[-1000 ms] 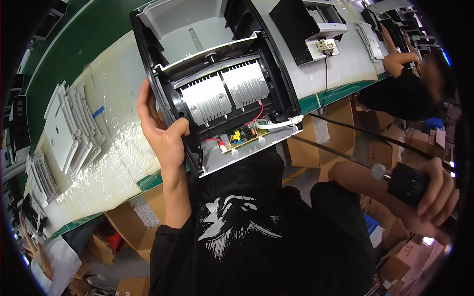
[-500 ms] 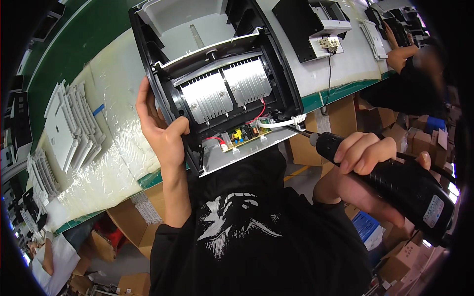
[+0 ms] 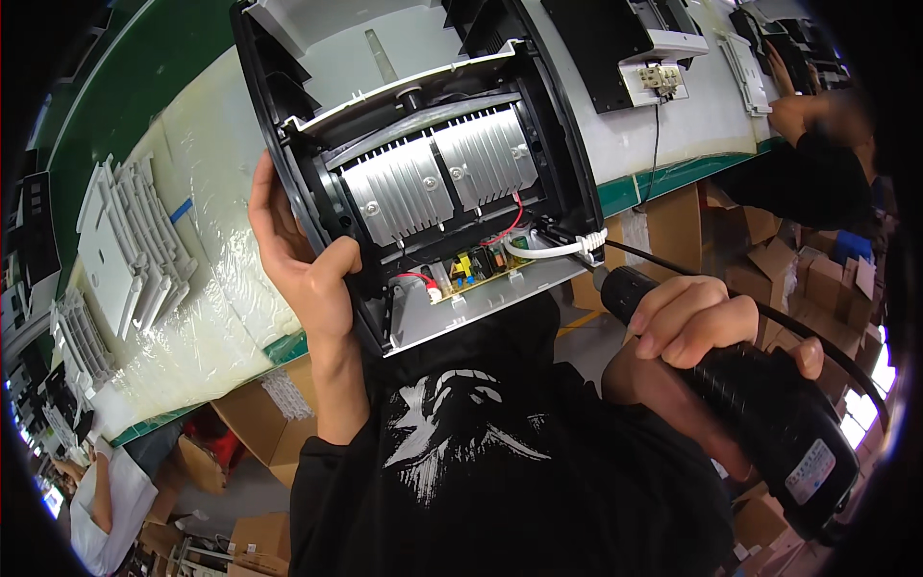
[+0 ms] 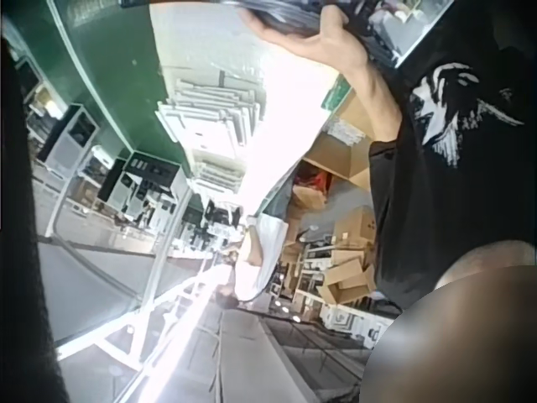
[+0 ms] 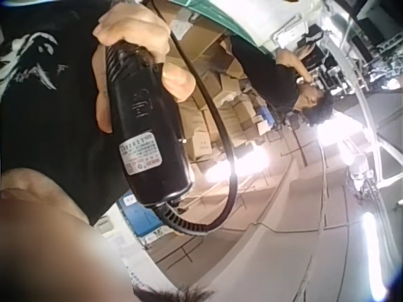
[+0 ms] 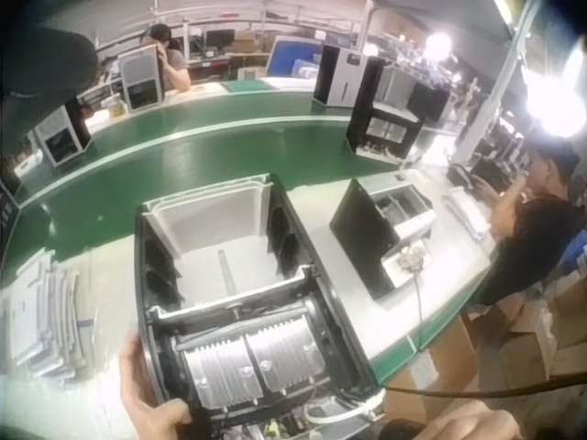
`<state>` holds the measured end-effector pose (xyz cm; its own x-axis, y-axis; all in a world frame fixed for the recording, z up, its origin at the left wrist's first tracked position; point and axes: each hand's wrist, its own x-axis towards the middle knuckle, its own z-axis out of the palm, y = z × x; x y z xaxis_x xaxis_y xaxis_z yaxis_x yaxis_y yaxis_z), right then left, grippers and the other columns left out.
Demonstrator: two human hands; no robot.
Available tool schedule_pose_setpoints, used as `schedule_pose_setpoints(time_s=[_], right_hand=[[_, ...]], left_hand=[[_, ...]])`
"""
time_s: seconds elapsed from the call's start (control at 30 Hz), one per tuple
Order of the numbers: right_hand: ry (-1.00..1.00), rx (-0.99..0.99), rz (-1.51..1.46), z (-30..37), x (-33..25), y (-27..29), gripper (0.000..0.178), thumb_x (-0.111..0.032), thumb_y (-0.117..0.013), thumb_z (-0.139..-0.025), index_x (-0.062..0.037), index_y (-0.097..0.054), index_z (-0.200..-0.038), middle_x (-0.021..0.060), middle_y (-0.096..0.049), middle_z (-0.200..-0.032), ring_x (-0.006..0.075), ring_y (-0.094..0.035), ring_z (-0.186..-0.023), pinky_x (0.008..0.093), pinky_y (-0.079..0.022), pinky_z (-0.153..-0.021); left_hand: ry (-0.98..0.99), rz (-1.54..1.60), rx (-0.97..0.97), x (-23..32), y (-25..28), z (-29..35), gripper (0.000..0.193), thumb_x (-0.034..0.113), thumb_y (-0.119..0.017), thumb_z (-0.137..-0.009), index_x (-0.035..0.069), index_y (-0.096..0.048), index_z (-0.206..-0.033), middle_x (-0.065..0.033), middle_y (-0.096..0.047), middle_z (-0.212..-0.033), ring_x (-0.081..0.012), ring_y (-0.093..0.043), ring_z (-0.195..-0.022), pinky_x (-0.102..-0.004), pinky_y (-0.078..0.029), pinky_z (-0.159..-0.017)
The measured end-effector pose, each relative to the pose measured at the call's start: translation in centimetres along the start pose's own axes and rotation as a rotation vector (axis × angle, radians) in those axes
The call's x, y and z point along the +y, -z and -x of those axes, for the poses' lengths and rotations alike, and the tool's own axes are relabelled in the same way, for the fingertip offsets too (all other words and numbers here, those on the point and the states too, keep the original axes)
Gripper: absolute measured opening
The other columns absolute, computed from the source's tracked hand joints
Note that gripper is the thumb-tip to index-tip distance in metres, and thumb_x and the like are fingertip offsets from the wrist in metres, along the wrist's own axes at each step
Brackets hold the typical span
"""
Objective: Assembling the internal components and outer shell of an electronic device using an electric screwdriver.
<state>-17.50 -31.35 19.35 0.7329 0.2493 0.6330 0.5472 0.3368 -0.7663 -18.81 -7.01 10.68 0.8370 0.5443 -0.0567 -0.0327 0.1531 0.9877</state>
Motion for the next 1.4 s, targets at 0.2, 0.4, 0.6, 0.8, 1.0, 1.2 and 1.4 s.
schedule_pose_setpoints(time_s=[0.2,0.4,0.6,0.8,1.0,1.2,1.4], right_hand=[[0.109,0.036,0.074,-0.2,1.5,-0.3,0.089,-0.071,-0.057,-0.079,-0.0184,-0.022,-0.14,0.0129,-0.054,-0.078,0.0219,-0.053,-0.053,0.0332,-0.047,-0.045],[0.125,0.054,0.031,0.0,1.8,0.3,0.088,-0.073,-0.049,-0.082,-0.0142,-0.024,-0.143,0.0135,-0.053,-0.078,0.0223,-0.051,-0.053,0.034,-0.045,-0.046],[0.134,-0.008,0.086,0.0,2.1,0.2,0.092,-0.077,-0.043,-0.081,-0.0153,-0.019,-0.145,0.0129,-0.053,-0.078,0.0199,-0.051,-0.051,0.0332,-0.045,-0.044],[0.134,-0.071,0.014,-0.6,2.2,0.1,0.095,-0.079,-0.049,-0.077,-0.0142,-0.022,-0.141,0.012,-0.052,-0.074,0.0192,-0.051,-0.05,0.0335,-0.046,-0.043],[0.069,-0.086,-0.049,-2.6,-2.8,3.2,0.074,-0.063,-0.064,-0.081,-0.0016,-0.044,-0.116,0.0063,-0.054,-0.073,0.0139,-0.053,-0.053,0.0281,-0.047,-0.046],[0.424,0.305,-0.288,-3.7,-9.3,7.9,0.06,-0.069,-0.067,-0.074,-0.0132,-0.044,-0.07,-0.0049,-0.048,-0.064,0.0075,-0.048,-0.048,0.0207,-0.043,-0.052],[0.542,0.559,0.293,-6.5,-4.3,15.0,0.094,-0.097,-0.031,-0.065,-0.0042,-0.048,-0.071,0.0054,-0.047,-0.063,0.0184,-0.046,-0.048,0.0318,-0.04,-0.048]], left_hand=[[-0.048,-0.008,0.032,-0.3,0.1,0.1,0.088,-0.009,-0.046,-0.055,-0.003,-0.034,-0.142,-0.0174,-0.049,-0.132,-0.0207,-0.054,-0.113,-0.019,-0.047,-0.074],[-0.016,0.007,0.037,-0.1,-0.1,0.2,0.088,-0.01,-0.045,-0.055,-0.003,-0.034,-0.142,-0.0166,-0.051,-0.13,-0.0201,-0.055,-0.109,-0.0193,-0.047,-0.071],[-0.035,0.011,0.043,-0.6,0.3,0.0,0.087,-0.01,-0.045,-0.056,-0.002,-0.035,-0.142,-0.0164,-0.051,-0.129,-0.019,-0.056,-0.105,-0.0195,-0.047,-0.068],[-0.034,0.029,0.023,-0.4,0.2,0.0,0.087,-0.012,-0.045,-0.055,-0.003,-0.035,-0.141,-0.0172,-0.05,-0.13,-0.0203,-0.055,-0.107,-0.0199,-0.047,-0.071],[-0.061,0.082,0.004,-0.9,-0.4,-0.3,0.087,-0.012,-0.046,-0.055,-0.004,-0.036,-0.141,-0.0168,-0.049,-0.131,-0.0209,-0.054,-0.109,-0.0209,-0.048,-0.073],[-0.064,0.069,0.075,-1.0,0.5,0.2,0.092,-0.01,-0.046,-0.05,-0.005,-0.037,-0.141,-0.0171,-0.048,-0.136,-0.0224,-0.05,-0.12,-0.0201,-0.046,-0.082],[-0.095,-0.008,0.057,-1.1,0.0,0.1,0.094,-0.01,-0.045,-0.049,-0.005,-0.037,-0.142,-0.0175,-0.045,-0.141,-0.0238,-0.046,-0.128,-0.0223,-0.037,-0.099]])
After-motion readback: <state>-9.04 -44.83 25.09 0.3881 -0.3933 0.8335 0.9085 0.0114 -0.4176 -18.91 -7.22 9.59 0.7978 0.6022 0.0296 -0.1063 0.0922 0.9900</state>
